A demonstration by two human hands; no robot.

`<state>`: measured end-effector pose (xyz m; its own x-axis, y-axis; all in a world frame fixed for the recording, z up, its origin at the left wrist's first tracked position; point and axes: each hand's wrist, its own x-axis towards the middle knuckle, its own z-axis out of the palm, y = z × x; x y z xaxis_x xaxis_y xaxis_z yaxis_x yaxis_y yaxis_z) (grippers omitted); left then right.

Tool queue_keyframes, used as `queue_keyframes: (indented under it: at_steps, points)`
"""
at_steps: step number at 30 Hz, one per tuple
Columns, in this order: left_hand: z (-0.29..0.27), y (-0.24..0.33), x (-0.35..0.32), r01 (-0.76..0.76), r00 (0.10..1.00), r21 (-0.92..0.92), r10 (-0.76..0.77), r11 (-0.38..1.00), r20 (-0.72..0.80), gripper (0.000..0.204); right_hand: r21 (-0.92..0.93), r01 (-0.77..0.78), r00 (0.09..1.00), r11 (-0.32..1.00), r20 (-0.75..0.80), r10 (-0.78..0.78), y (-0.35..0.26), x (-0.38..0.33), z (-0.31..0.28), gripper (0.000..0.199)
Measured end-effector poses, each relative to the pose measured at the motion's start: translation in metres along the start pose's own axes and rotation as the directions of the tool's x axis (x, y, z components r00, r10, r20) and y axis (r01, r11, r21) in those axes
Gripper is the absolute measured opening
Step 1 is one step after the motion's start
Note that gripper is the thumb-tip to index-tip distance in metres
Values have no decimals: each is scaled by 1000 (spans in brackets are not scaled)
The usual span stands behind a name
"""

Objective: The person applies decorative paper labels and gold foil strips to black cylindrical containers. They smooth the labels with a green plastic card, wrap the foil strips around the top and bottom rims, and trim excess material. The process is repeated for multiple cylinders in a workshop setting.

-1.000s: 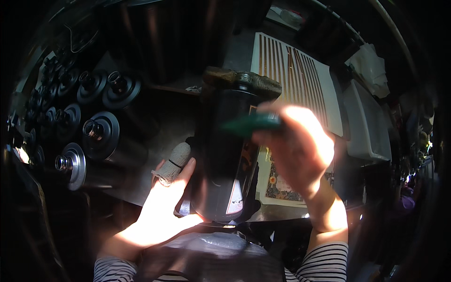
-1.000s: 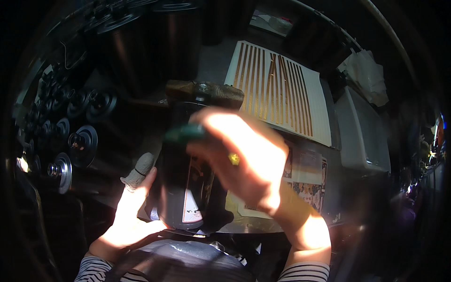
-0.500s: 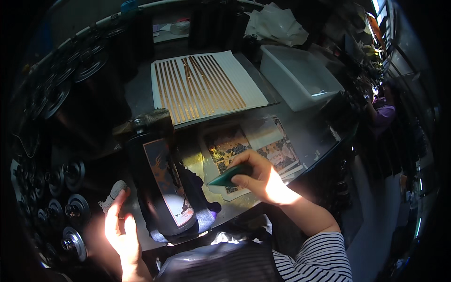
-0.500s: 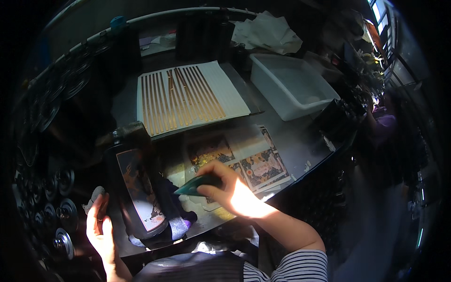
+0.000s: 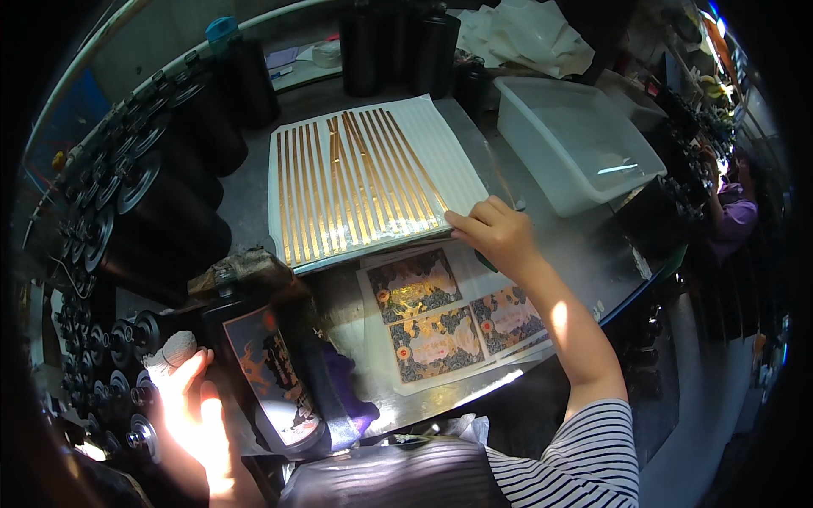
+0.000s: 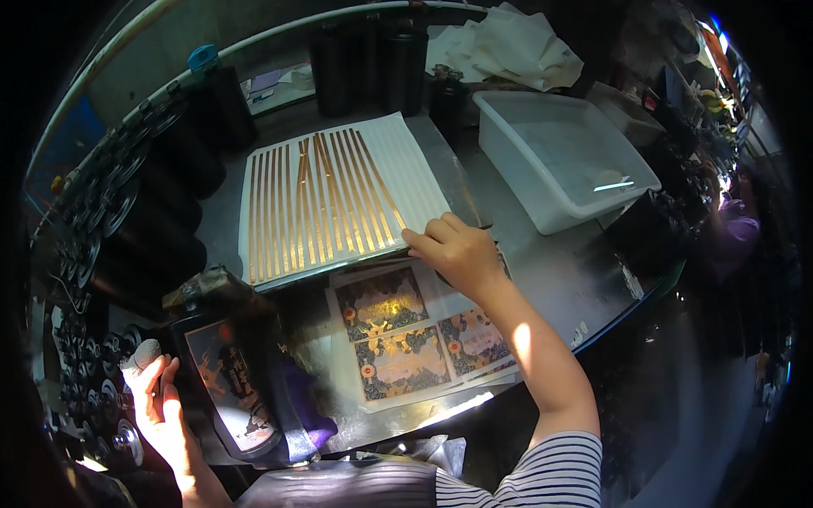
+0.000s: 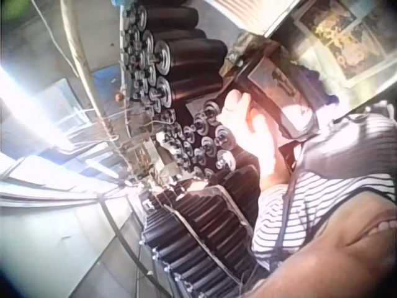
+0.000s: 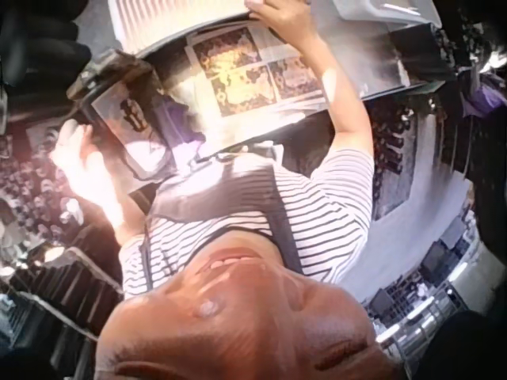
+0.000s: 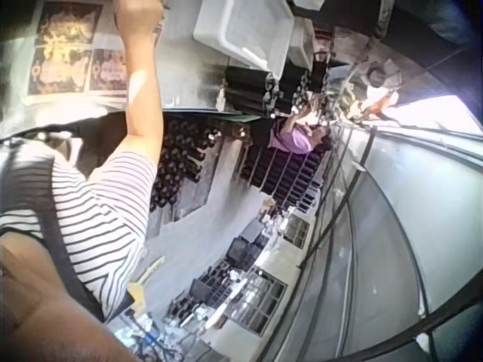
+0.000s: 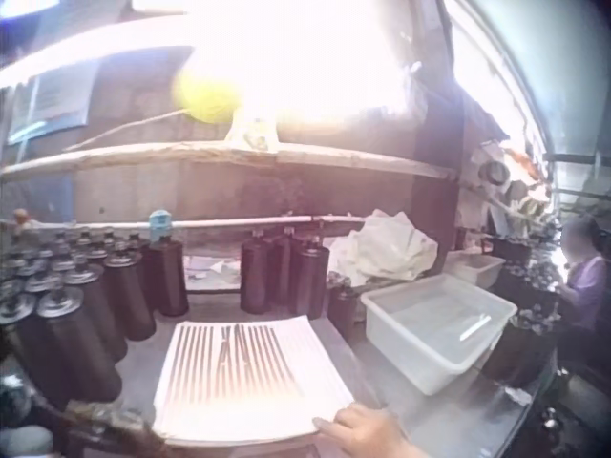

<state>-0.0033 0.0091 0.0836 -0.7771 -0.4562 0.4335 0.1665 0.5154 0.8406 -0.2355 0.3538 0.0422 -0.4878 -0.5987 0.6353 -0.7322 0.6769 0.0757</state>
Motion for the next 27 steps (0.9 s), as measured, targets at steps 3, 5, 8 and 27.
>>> queue_keyframes:
  at_steps: [3, 5, 8, 27]
  points:
    - [10, 38, 5, -31, 991, 14, 29, 999, 134, 30, 96, -42, 993, 994, -105, 52, 6, -7, -3, 20]
    - [64, 64, 28, 274, 795, -347, -8, 897, 607, 38, 25, -93, 989, 995, -114, 95, 11, -23, -31, 19]
    - [74, 95, 38, 512, 420, -9, -241, 859, 875, 49, 149, -6, 983, 989, -183, 34, -56, -1, -79, 19]
    - [6, 89, 26, 792, 325, -71, -321, 606, 890, 31, 685, -729, 669, 21, 718, -191, -139, 53, -100, 8]
